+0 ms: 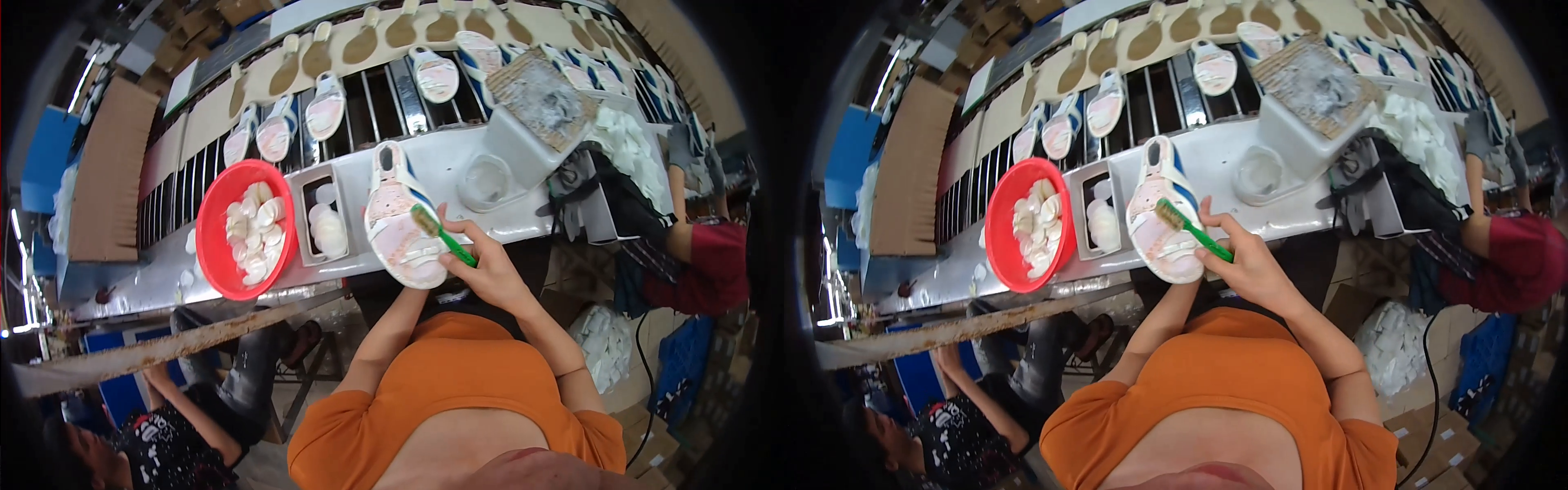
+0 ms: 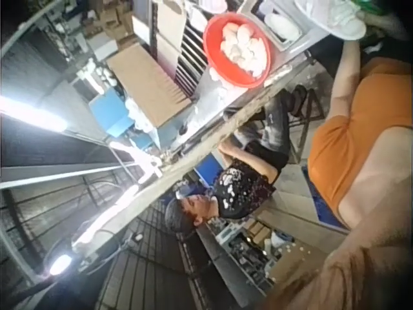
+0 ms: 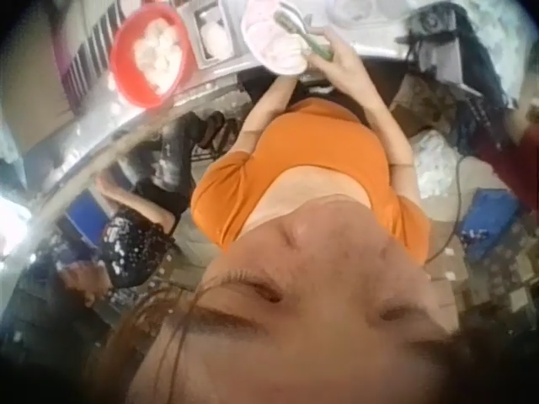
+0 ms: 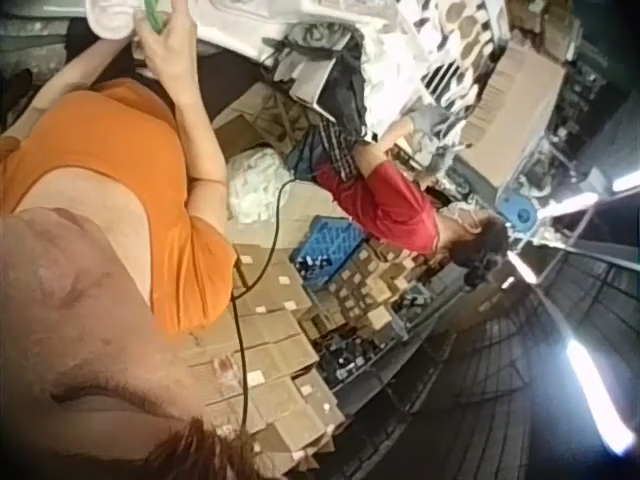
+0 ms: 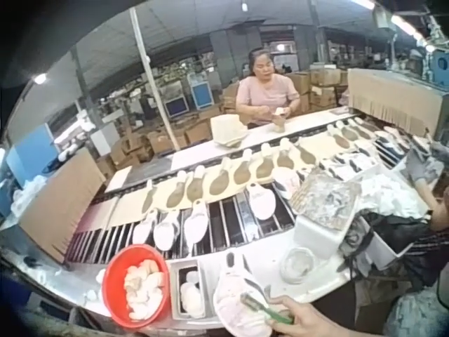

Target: Apply adhesive to shoe components and assemble footwear parts on a production line.

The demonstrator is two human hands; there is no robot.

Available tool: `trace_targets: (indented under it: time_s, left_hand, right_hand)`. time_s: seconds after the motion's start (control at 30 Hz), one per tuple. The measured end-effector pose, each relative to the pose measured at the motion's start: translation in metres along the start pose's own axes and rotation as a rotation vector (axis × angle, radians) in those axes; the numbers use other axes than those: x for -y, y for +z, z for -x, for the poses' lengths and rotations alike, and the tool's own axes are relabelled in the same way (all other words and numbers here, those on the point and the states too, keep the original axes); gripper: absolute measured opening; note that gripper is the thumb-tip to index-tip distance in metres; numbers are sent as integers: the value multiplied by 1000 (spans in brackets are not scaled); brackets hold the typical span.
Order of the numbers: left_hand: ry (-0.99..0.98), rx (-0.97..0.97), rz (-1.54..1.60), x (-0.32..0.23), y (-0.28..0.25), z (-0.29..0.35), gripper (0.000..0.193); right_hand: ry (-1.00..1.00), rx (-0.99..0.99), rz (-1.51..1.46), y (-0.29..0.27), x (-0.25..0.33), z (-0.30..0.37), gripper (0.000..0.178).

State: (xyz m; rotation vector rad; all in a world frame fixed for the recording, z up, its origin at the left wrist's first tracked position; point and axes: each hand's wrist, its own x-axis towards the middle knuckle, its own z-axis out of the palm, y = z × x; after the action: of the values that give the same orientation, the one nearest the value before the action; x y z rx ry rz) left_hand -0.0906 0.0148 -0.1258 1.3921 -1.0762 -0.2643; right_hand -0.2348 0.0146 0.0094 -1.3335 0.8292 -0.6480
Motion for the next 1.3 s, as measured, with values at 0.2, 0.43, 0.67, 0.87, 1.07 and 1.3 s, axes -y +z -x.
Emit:
trace_targets:
  time_s: [0.2,0.43,0.67,0.87,1.07,1.3]
  left_hand:
    - [-164,64,-269,1,-34,1,74]
    - [-98,189,-275,-47,-72,-15,96]
    - [2,400,-866,-66,-74,-16,85]
    - [-76,279,-503,-63,-83,-18,89]
    - [-287,137,496,-34,-71,-13,101]
    - [-279,158,672,-32,-101,-33,116]
  right_hand:
    - [-112,-417,641,-82,-10,2,27]
    - [-95,-481,1252,-78,-14,-20,12]
    - [-59,-432,1333,-88,-27,-28,13]
    - [60,-377,372,-106,-54,-27,23]
    - [218,-287,17,-102,-49,-35,14]
    - [-45,135,99,21,53,-202,22]
